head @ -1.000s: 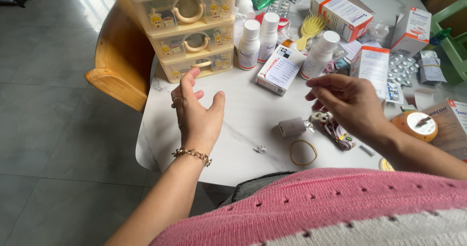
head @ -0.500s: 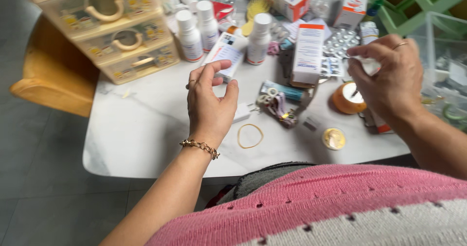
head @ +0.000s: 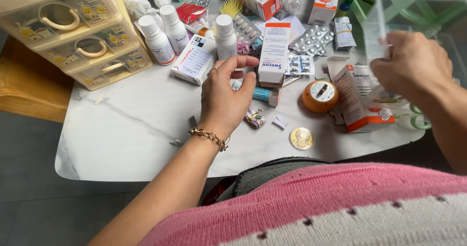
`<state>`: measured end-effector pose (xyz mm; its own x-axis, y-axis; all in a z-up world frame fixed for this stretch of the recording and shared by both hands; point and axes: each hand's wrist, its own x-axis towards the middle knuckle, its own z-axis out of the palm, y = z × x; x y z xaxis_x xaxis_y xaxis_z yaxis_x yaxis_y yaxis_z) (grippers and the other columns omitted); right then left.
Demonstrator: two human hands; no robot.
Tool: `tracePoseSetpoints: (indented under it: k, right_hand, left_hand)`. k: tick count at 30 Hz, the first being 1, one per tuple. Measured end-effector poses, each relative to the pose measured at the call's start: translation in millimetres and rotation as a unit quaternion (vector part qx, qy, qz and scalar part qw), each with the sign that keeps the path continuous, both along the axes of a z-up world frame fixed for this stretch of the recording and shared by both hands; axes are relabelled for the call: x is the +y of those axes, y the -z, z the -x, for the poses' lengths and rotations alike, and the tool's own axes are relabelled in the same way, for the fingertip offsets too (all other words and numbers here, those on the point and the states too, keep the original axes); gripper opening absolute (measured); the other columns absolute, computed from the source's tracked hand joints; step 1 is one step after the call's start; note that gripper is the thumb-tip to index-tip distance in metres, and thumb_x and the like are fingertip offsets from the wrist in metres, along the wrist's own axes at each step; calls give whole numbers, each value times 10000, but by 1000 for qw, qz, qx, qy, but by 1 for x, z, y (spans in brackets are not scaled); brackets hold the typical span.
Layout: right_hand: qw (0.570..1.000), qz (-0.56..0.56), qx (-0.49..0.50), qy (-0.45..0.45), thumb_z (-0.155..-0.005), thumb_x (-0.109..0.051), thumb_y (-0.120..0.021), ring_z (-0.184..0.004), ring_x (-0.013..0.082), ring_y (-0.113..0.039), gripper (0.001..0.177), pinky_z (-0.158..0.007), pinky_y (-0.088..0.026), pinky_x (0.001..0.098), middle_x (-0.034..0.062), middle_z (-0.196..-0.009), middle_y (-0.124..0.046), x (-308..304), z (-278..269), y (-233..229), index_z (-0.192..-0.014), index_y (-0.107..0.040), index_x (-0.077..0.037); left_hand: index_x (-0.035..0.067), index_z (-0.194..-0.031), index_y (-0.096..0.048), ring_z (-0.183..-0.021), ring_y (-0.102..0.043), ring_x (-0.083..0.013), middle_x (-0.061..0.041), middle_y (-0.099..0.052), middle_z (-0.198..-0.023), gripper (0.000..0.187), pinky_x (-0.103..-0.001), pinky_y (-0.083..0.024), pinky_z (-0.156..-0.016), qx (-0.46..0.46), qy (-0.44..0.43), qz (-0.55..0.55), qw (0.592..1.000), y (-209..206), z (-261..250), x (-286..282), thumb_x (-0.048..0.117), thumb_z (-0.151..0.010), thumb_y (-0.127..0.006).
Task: The person organizes medicine by picking up medicine boxes and blister packs, placing them into a small plastic drawer unit, and reading a paper document.
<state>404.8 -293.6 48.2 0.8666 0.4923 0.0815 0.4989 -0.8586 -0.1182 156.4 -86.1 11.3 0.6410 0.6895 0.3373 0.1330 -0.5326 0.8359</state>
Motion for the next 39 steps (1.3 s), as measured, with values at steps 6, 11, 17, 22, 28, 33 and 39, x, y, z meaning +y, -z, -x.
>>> tracePoseSetpoints:
  k: [6, 11, 17, 22, 28, 33, 39]
  right_hand:
    - [964, -68, -16, -258, -862, -175, -676, -691, 382, -678, 499, -675, -531, 505, 166, -745, -679, 36, 61, -33, -1357, -638, -125]
    - [883, -104, -16, -457, -882, -156, -685, -620, 377, -647, 363, -597, -498, 490, 134, -661, -654, 64, 101, -39, -1231, -645, -63]
    - [792, -160, 83, -584, -893, -199, -733, -578, 285, -643, 435, -570, -495, 425, 79, -659, -657, 81, 135, -41, -1306, -665, -83]
    - [727, -276, 27, -628, -969, -182, -756, -1045, 280, -627, 257, -887, -521, 394, 102, -1053, -665, 93, 133, -32, -1206, -720, -90]
    - [828, -258, -113, -484, -878, -129, -802, -1138, 389, -564, 340, -962, -488, 450, 175, -1206, -599, 104, 94, -7, -1205, -733, -66]
    - [898, -281, 60, -333, -913, -196, -760, -1065, 288, -582, 356, -778, -545, 380, 191, -1254, -555, 115, 68, 15, -1247, -705, -84]
    - [904, -295, 88, -296, -977, -193, -793, -1105, 230, -614, 313, -854, -535, 339, 189, -1293, -582, 100, 29, 39, -1253, -745, -55]
  left_hand:
    - [52, -1338, -575, -918, -726, -128, -150, -777, -1148, 650, -266, -615, -667, -74, 94, 310, 943, -16, -32, -29, 473, -859, -702]
    - [85, -1458, -330, -876, -725, -182, -150, -662, -1154, 1016, -335, -664, -562, -139, 11, 384, 913, -30, -24, -43, 629, -712, -755]
    - [67, -1358, -522, -815, -737, -205, -119, -693, -1062, 812, -334, -649, -545, -159, -127, 407, 891, -35, 30, -32, 550, -719, -657]
    - [165, -1387, -515, -806, -689, -177, -126, -777, -1094, 780, -348, -553, -635, -93, -271, 398, 871, -40, 114, 13, 616, -752, -546]
    - [161, -1350, -636, -763, -638, -150, -82, -752, -999, 713, -354, -494, -681, 62, -366, 363, 854, -36, 210, 53, 623, -819, -526]
    - [118, -1337, -658, -779, -669, -171, -111, -759, -987, 736, -360, -525, -730, 114, -336, 401, 845, -29, 221, 66, 604, -797, -540]
    - [128, -1459, -524, -813, -691, -134, -89, -780, -1077, 911, -353, -533, -763, 49, -135, 421, 896, -35, 129, 81, 665, -724, -572]
